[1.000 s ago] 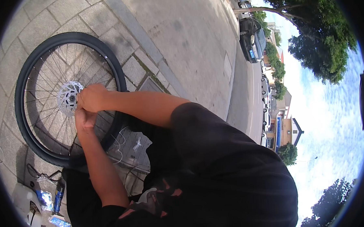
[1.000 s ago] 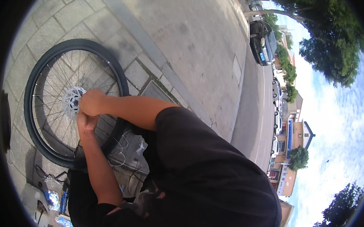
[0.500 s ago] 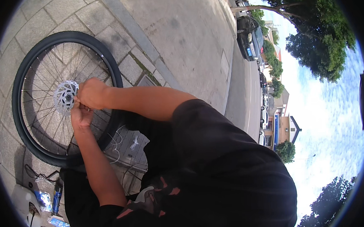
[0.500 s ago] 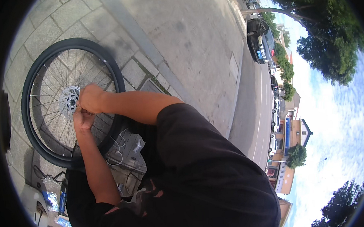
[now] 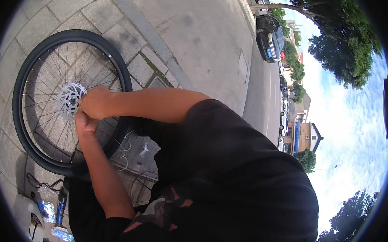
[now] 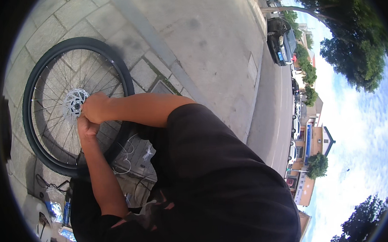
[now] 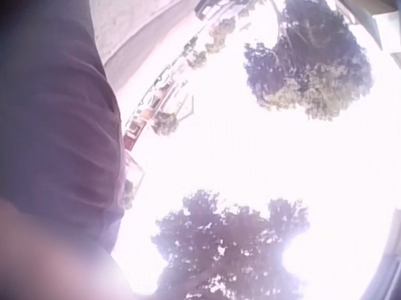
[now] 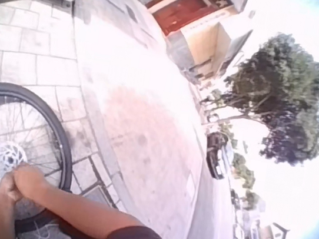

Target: The person sits on the ground and works on a bicycle wheel, repeatedly threading and adjusting a white cable or wire through the hub area. They handle the wheel and cable by hand, occasionally reaching into a nearby box for small parts.

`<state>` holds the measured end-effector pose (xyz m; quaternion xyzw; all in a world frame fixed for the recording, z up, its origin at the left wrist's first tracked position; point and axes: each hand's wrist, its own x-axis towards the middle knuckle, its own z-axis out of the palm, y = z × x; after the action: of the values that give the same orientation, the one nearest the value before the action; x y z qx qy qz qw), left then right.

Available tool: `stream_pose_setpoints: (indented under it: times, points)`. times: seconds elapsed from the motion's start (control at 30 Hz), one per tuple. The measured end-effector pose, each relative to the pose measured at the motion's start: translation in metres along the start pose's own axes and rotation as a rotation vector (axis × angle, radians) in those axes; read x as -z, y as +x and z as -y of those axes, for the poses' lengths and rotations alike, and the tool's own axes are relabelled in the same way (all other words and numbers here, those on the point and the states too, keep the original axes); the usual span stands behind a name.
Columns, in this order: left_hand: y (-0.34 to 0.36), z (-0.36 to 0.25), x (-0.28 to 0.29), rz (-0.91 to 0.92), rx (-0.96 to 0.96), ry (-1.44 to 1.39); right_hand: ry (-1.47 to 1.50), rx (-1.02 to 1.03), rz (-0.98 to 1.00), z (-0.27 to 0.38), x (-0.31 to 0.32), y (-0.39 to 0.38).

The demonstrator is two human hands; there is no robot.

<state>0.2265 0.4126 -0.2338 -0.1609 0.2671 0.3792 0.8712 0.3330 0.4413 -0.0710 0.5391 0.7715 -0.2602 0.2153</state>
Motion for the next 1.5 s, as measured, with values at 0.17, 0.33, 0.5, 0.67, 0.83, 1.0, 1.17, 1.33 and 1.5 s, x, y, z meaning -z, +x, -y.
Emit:
stream_pose_setpoints:
  times: [0.17, 0.33, 0.5, 0.67, 0.83, 1.0, 1.17, 1.33, 1.5]
  points:
    - [-0.005, -0.011, 0.007, -0.034, -0.040, 0.108, -0.534, 0.381, 0.021, 0.014, 0.019, 0.001]
    - [-0.016, -0.004, -0.009, -0.189, 0.009, 0.062, -0.755, 0.614, 0.048, 0.009, 0.010, 0.012]
    - [0.000, -0.008, 0.020, 0.099, -0.013, 0.075, -0.873, 0.712, -0.021, 0.015, 0.009, 0.014]
    - [-0.011, -0.007, 0.011, 0.025, -0.025, 0.115, -0.705, 0.746, 0.026, -0.005, 0.002, 0.028]
    - [-0.008, 0.001, 0.004, -0.098, -0.046, 0.048, -0.076, 0.150, 0.000, -0.001, 0.016, 0.019]
    - [-0.013, 0.011, -0.011, -0.054, -0.044, 0.046, 0.446, -0.331, -0.223, -0.019, -0.056, 0.042]
    - [-0.015, 0.011, -0.012, -0.241, -0.028, 0.099, 0.211, -0.197, -0.311, -0.012, -0.051, -0.004]
    - [-0.009, 0.007, 0.006, -0.156, -0.065, 0.067, -0.314, 0.141, -0.079, 0.000, 0.000, -0.015]
    - [-0.002, 0.014, 0.020, -0.084, -0.060, -0.048, -0.477, 0.253, -0.007, 0.005, 0.008, -0.006]
